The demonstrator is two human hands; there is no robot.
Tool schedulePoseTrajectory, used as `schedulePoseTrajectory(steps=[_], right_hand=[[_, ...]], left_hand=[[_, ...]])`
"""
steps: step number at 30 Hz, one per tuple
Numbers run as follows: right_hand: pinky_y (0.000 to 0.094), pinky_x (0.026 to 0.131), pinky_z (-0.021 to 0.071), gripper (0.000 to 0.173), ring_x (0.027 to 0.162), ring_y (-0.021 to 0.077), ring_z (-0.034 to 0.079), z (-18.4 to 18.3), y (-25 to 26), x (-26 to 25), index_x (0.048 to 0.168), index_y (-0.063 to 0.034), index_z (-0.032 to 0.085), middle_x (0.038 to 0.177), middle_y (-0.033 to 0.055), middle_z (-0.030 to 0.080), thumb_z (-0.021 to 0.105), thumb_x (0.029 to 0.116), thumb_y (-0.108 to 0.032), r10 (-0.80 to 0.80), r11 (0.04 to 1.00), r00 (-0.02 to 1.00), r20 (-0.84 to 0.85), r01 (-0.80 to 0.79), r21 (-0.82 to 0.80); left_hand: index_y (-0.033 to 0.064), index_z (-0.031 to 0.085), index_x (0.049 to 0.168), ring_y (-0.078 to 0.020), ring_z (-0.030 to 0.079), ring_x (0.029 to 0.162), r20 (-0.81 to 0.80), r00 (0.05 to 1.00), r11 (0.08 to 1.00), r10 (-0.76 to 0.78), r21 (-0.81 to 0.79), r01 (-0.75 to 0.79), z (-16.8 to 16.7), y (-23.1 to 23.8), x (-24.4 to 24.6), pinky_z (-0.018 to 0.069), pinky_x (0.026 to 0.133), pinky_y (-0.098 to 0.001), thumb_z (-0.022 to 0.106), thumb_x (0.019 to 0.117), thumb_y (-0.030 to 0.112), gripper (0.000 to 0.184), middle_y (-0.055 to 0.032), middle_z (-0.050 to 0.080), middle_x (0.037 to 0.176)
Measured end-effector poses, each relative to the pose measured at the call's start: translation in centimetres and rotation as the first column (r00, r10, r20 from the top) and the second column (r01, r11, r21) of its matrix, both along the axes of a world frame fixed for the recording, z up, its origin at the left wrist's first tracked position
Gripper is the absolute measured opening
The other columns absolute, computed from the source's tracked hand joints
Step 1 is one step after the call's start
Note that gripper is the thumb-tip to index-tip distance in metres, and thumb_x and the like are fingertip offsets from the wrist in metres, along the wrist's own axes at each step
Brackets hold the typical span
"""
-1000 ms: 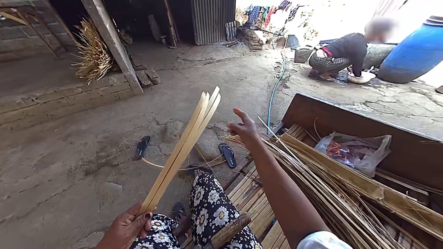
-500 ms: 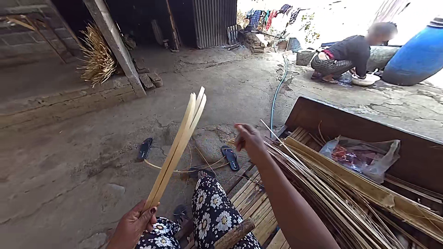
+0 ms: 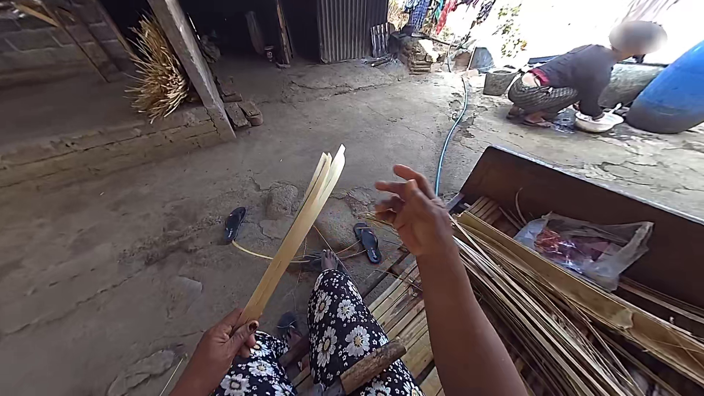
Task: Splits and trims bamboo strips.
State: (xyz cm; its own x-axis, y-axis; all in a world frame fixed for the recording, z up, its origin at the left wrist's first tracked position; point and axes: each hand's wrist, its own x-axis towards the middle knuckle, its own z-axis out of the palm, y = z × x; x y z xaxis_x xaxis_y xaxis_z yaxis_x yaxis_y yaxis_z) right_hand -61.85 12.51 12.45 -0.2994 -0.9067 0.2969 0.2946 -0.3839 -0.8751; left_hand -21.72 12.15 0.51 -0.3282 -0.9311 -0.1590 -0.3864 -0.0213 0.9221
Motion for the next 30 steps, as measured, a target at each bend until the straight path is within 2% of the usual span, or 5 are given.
schedulePoseTrajectory(steps=[6, 13, 17, 21, 30], right_hand=[[0.0369, 0.080, 0.0603, 0.047, 0.086, 0.0170, 0.071, -3.4, -1.3, 4.1, 0.129, -0.0022, 0.063, 0.108, 0.0099, 0.071, 0.056, 0.1048, -0.042, 0.194, 0.911, 0.806, -0.559, 0.064, 0.408], [0.0232, 0.056, 0.0535, 0.018, 0.053, 0.0022, 0.058, -3.0, 0.1, 2.0, 0.088, -0.0138, 0.073, 0.061, -0.0076, 0.062, 0.064, 0.0989, -0.026, 0.597, 0.802, 0.800, -0.063, -0.598, 0.002], [0.0262, 0.060, 0.0568, 0.011, 0.058, 0.0074, 0.063, -2.1, 1.1, 1.2, 0.094, -0.0111, 0.073, 0.072, 0.0014, 0.068, 0.070, 0.0966, -0.021, 0.390, 0.920, 0.917, 0.083, -0.386, -0.064], [0.0273, 0.059, 0.0546, 0.037, 0.065, 0.0098, 0.062, -2.3, -0.1, 4.0, 0.132, -0.0006, 0.059, 0.099, 0.0066, 0.069, 0.056, 0.1059, -0.027, 0.213, 0.927, 0.888, -0.408, -0.052, 0.371], [0.0230, 0.057, 0.0565, 0.012, 0.057, 0.0053, 0.065, -2.9, 0.8, 3.0, 0.089, -0.0127, 0.076, 0.068, -0.0021, 0.070, 0.069, 0.0954, -0.020, 0.434, 0.901, 0.900, 0.029, -0.434, -0.026]], left_hand=[[0.0029, 0.064, 0.122, -0.0071, 0.067, 0.062, 0.137, 0.987, 0.994, -0.079, -0.062, 0.089, 0.1, 0.7, -1.6, 0.0574, 0.060, -0.0231, 0.060, 0.1013, 0.021, 0.028, 0.0002, 0.071, 0.077], [0.0025, 0.066, 0.121, -0.0106, 0.068, 0.066, 0.250, 0.963, 0.985, -0.101, -0.114, 0.133, 0.6, 1.0, -1.2, 0.0590, 0.065, -0.0302, 0.060, 0.1018, 0.022, 0.028, -0.0024, 0.072, 0.080], [0.0028, 0.066, 0.119, -0.0077, 0.069, 0.064, 0.192, 0.980, 0.991, -0.058, -0.109, 0.080, -0.1, 0.9, -0.6, 0.0593, 0.063, -0.0255, 0.061, 0.1012, 0.023, 0.027, -0.0005, 0.072, 0.078], [0.0018, 0.066, 0.118, -0.0079, 0.067, 0.063, 0.191, 0.979, 0.988, -0.076, -0.115, 0.099, 0.1, 1.0, -1.4, 0.0576, 0.062, -0.0262, 0.061, 0.1011, 0.022, 0.027, -0.0009, 0.071, 0.077], [0.0007, 0.067, 0.122, -0.0143, 0.070, 0.070, 0.256, 0.963, 0.975, -0.083, -0.177, 0.131, 0.7, 1.3, -0.8, 0.0596, 0.070, -0.0346, 0.060, 0.1018, 0.021, 0.030, -0.0075, 0.073, 0.084]])
